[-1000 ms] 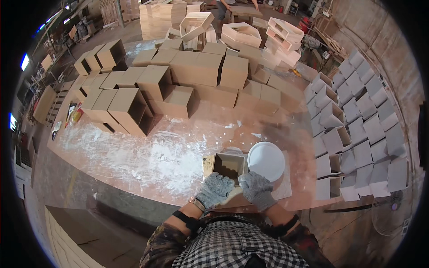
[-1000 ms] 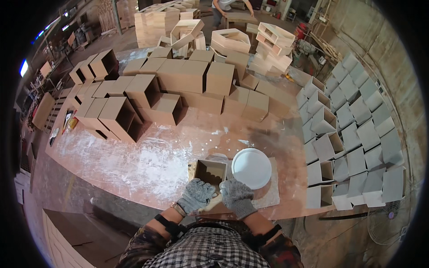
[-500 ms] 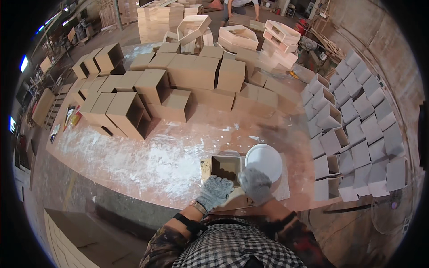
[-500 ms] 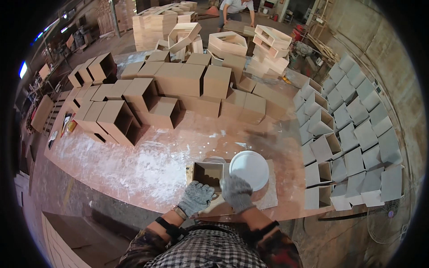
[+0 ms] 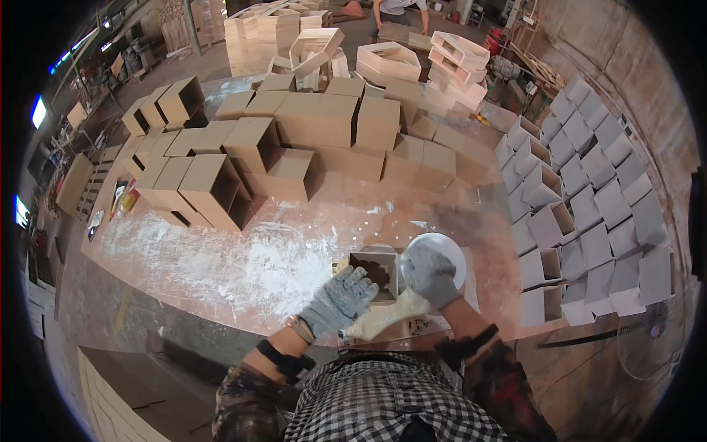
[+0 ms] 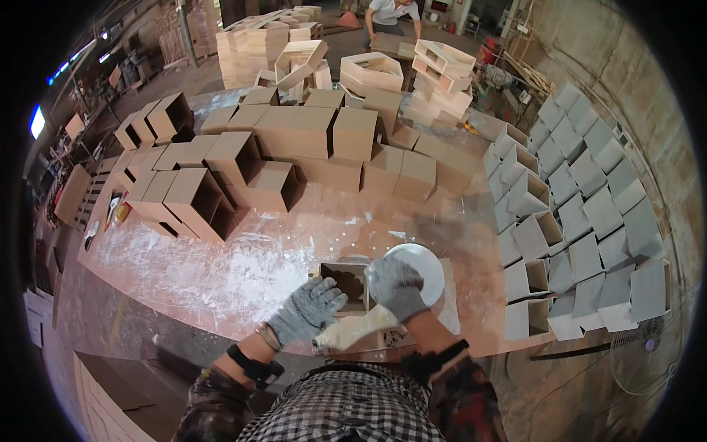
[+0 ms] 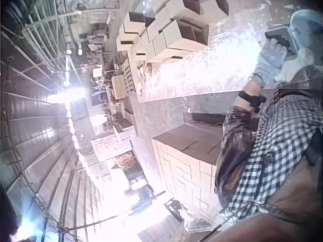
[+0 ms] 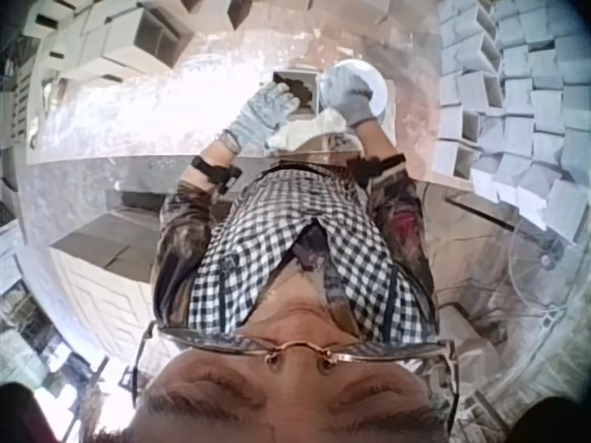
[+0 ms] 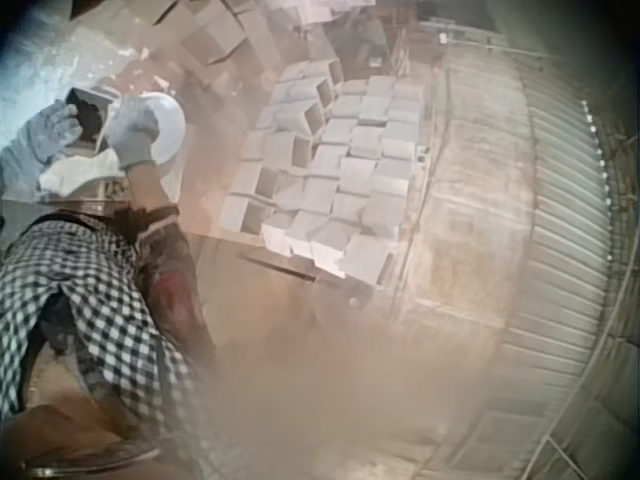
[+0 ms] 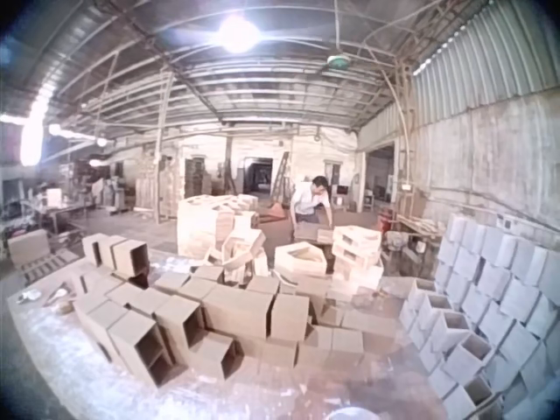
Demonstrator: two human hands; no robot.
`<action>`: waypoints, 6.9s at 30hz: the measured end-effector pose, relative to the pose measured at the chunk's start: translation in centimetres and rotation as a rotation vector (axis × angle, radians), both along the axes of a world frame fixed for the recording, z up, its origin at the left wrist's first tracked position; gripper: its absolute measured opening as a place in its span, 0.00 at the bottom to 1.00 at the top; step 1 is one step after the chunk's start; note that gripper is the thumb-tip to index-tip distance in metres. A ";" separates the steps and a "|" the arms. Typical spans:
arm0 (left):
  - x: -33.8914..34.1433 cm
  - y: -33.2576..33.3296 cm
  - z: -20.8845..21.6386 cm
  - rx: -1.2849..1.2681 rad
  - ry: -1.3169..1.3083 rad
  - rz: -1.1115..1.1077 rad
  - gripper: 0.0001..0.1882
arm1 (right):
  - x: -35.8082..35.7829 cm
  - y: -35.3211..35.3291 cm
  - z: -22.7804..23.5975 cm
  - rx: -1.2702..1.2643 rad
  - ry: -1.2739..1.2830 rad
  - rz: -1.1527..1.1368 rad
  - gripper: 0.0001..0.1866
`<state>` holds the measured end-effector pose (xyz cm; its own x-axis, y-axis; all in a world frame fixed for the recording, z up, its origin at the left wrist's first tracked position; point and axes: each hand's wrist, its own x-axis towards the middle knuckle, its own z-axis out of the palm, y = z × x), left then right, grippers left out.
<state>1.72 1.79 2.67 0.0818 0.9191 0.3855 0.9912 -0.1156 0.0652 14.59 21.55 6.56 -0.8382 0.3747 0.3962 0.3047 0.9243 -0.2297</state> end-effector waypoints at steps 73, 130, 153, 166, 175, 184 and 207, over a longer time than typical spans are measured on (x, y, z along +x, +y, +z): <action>2.8 1.0 -0.8 -0.085 -0.075 0.236 0.11 | -0.7 1.4 -0.9 0.130 0.092 0.283 0.09; 2.9 0.5 0.0 -0.116 0.017 0.248 0.11 | 8.3 -2.0 -1.7 -1.835 0.193 -0.047 0.20; -2.2 -0.9 0.2 -0.207 -0.039 -0.071 0.09 | 0.0 -0.8 -1.4 -0.015 -0.027 0.251 0.05; -2.5 -1.7 -0.6 -0.085 -0.162 -0.064 0.09 | -1.7 -5.6 -1.7 -0.067 -0.522 0.136 0.11; -1.8 -0.9 -1.2 -0.120 -0.151 -0.015 0.06 | -1.5 -4.7 -2.1 -0.194 -0.347 0.091 0.09; -1.8 -1.3 -1.0 -0.055 -0.219 -0.035 0.06 | -1.4 -4.4 -3.4 -0.055 -0.494 0.189 0.12; -1.9 -1.0 -2.2 -0.114 -0.151 -0.016 0.06 | -0.1 -6.6 -2.6 -0.095 -0.180 0.145 0.08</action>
